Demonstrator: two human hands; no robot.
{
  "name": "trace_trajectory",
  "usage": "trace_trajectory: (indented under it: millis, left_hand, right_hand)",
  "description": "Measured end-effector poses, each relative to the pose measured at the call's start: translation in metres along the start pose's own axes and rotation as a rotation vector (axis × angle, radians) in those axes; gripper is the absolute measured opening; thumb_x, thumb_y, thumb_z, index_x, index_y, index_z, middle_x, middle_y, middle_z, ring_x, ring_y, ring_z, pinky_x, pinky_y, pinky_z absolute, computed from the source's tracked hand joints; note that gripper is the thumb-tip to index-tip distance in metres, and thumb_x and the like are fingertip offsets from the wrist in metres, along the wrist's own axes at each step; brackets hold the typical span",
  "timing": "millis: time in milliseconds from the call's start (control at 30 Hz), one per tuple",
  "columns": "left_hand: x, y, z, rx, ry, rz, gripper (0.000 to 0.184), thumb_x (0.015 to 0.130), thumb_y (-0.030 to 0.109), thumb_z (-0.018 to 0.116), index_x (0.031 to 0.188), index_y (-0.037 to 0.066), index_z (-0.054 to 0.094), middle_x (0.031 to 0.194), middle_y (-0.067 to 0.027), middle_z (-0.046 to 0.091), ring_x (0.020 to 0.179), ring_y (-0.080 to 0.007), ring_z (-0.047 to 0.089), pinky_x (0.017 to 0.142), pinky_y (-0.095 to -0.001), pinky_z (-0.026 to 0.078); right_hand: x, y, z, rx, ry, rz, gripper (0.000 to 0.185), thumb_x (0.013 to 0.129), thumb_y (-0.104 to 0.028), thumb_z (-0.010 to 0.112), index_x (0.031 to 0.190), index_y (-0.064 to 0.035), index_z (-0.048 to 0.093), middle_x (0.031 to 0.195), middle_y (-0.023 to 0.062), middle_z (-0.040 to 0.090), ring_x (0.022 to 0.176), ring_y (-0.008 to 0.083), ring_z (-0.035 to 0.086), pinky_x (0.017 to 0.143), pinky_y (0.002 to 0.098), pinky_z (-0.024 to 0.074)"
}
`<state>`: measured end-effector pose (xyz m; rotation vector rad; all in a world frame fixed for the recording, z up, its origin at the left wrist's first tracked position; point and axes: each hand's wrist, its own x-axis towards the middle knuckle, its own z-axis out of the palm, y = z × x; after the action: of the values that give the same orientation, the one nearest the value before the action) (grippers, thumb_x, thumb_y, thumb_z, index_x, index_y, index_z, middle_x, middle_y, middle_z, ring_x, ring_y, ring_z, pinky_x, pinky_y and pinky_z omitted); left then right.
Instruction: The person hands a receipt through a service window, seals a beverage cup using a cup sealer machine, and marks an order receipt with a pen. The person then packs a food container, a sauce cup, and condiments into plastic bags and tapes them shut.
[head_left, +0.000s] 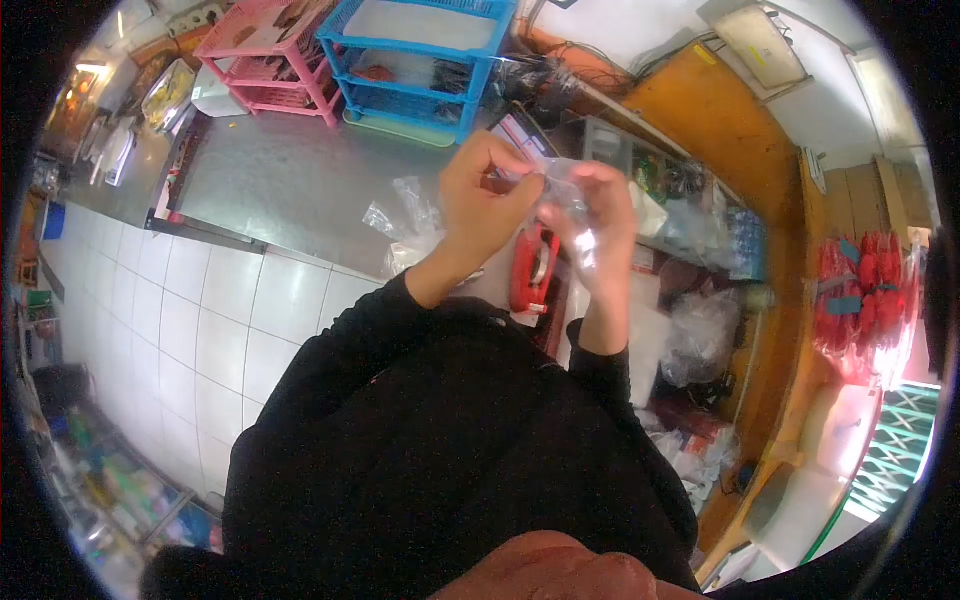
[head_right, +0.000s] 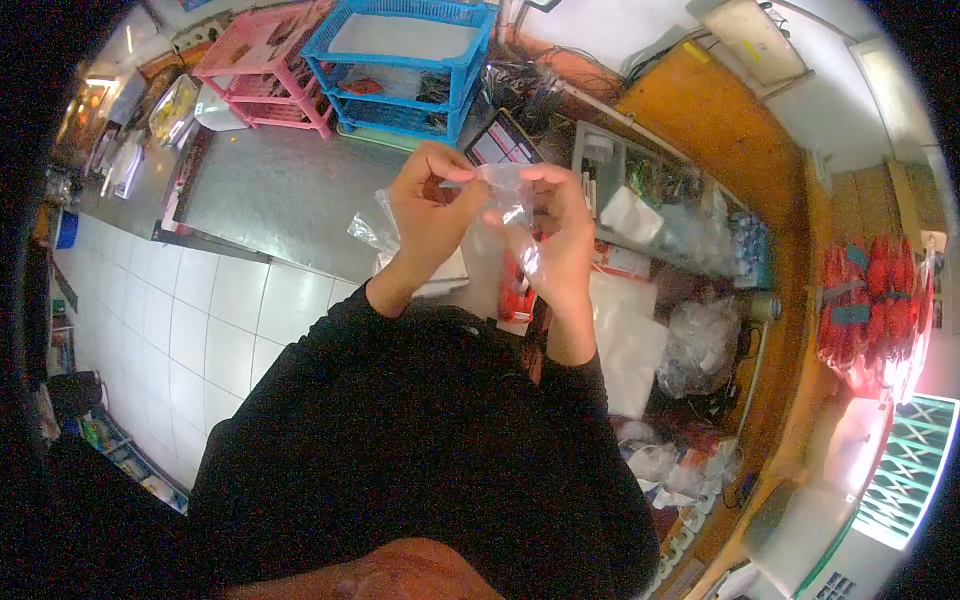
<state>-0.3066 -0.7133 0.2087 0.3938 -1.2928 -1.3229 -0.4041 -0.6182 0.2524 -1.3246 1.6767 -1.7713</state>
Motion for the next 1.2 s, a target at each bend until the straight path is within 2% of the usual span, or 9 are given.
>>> trace_trajectory:
  millis: [133, 200, 300, 433, 633, 833, 900, 1033, 1200]
  left_hand:
    - [-0.007, -0.008, -0.002, -0.059, -0.013, 0.087, 0.019, 0.067, -0.004, 0.068, 0.077, 0.006, 0.057, 0.087, -0.0032, 0.057, 0.077, -0.0110, 0.058, 0.058, -0.0222, 0.049]
    - [-0.003, -0.002, -0.005, 0.204, -0.104, 0.284, 0.022, 0.065, -0.004, 0.068, 0.081, 0.007, 0.060, 0.091, -0.0052, 0.059, 0.078, -0.0146, 0.059, 0.060, -0.0242, 0.049]
    - [0.007, 0.020, 0.004, 0.433, -0.165, 0.470, 0.030, 0.062, -0.003, 0.071, 0.089, 0.010, 0.064, 0.092, -0.0059, 0.061, 0.079, -0.0208, 0.059, 0.068, -0.0305, 0.047]
    - [0.022, 0.029, 0.001, 0.480, -0.356, 0.753, 0.036, 0.060, 0.001, 0.074, 0.094, 0.013, 0.069, 0.090, -0.0023, 0.063, 0.081, -0.0223, 0.058, 0.071, -0.0337, 0.046]
    - [0.020, 0.027, -0.017, 0.426, -0.546, 0.519, 0.022, 0.061, 0.009, 0.074, 0.081, 0.016, 0.067, 0.084, -0.0002, 0.057, 0.077, -0.0220, 0.054, 0.064, -0.0330, 0.046]
    - [0.025, 0.032, -0.015, 0.468, -0.574, 0.550, 0.019, 0.062, 0.020, 0.075, 0.070, 0.013, 0.060, 0.080, -0.0007, 0.051, 0.075, -0.0226, 0.052, 0.061, -0.0311, 0.043]
    - [0.028, 0.030, -0.018, 0.468, -0.614, 0.535, 0.020, 0.063, 0.020, 0.075, 0.068, 0.011, 0.058, 0.080, -0.0011, 0.050, 0.075, -0.0228, 0.051, 0.060, -0.0316, 0.043]
    - [0.034, 0.018, -0.028, 0.472, -0.611, 0.566, 0.023, 0.063, 0.013, 0.076, 0.064, 0.009, 0.053, 0.080, -0.0020, 0.050, 0.071, -0.0233, 0.050, 0.059, -0.0313, 0.042]
    - [0.038, 0.018, -0.044, 0.517, -0.386, 0.512, 0.023, 0.064, 0.001, 0.074, 0.066, 0.007, 0.052, 0.080, -0.0025, 0.051, 0.071, -0.0213, 0.053, 0.061, -0.0305, 0.043]
  right_hand:
    - [-0.003, 0.015, -0.006, 0.040, 0.230, 0.041, 0.021, 0.080, 0.007, 0.063, 0.097, -0.0040, 0.056, 0.088, 0.0017, 0.058, 0.075, 0.0073, 0.056, 0.063, 0.0186, 0.0431]
    - [-0.002, 0.010, -0.006, 0.071, 0.370, -0.037, 0.013, 0.080, 0.006, 0.063, 0.088, -0.0032, 0.059, 0.081, 0.0015, 0.060, 0.070, 0.0070, 0.055, 0.060, 0.0183, 0.0430]
    - [0.001, 0.008, -0.006, -0.117, 0.306, -0.274, 0.012, 0.078, 0.006, 0.066, 0.082, -0.0026, 0.059, 0.076, 0.0025, 0.060, 0.067, 0.0067, 0.055, 0.059, 0.0189, 0.0437]
    - [-0.007, 0.008, -0.006, -0.190, 0.259, -0.185, 0.014, 0.074, 0.005, 0.068, 0.076, -0.0027, 0.057, 0.073, 0.0018, 0.059, 0.064, 0.0057, 0.054, 0.057, 0.0189, 0.0436]
    - [-0.008, 0.003, -0.009, -0.128, 0.211, -0.047, 0.016, 0.070, 0.007, 0.066, 0.074, -0.0036, 0.055, 0.071, -0.0011, 0.056, 0.062, 0.0042, 0.053, 0.054, 0.0182, 0.0410]
    - [-0.007, 0.010, -0.014, -0.110, 0.072, -0.012, 0.016, 0.071, 0.008, 0.064, 0.073, -0.0039, 0.054, 0.070, -0.0016, 0.055, 0.060, 0.0035, 0.051, 0.053, 0.0180, 0.0398]
    - [-0.007, 0.007, -0.014, -0.078, 0.072, 0.054, 0.016, 0.070, 0.008, 0.064, 0.072, -0.0040, 0.054, 0.070, -0.0016, 0.055, 0.060, 0.0033, 0.051, 0.053, 0.0181, 0.0399]
    - [-0.005, 0.012, -0.021, -0.136, 0.098, -0.039, 0.016, 0.073, 0.006, 0.066, 0.075, -0.0039, 0.053, 0.072, -0.0010, 0.055, 0.062, 0.0034, 0.052, 0.053, 0.0182, 0.0402]
    - [-0.004, 0.015, -0.035, -0.239, 0.265, -0.109, 0.014, 0.078, 0.001, 0.068, 0.080, -0.0035, 0.054, 0.076, 0.0002, 0.056, 0.066, 0.0043, 0.053, 0.057, 0.0178, 0.0419]
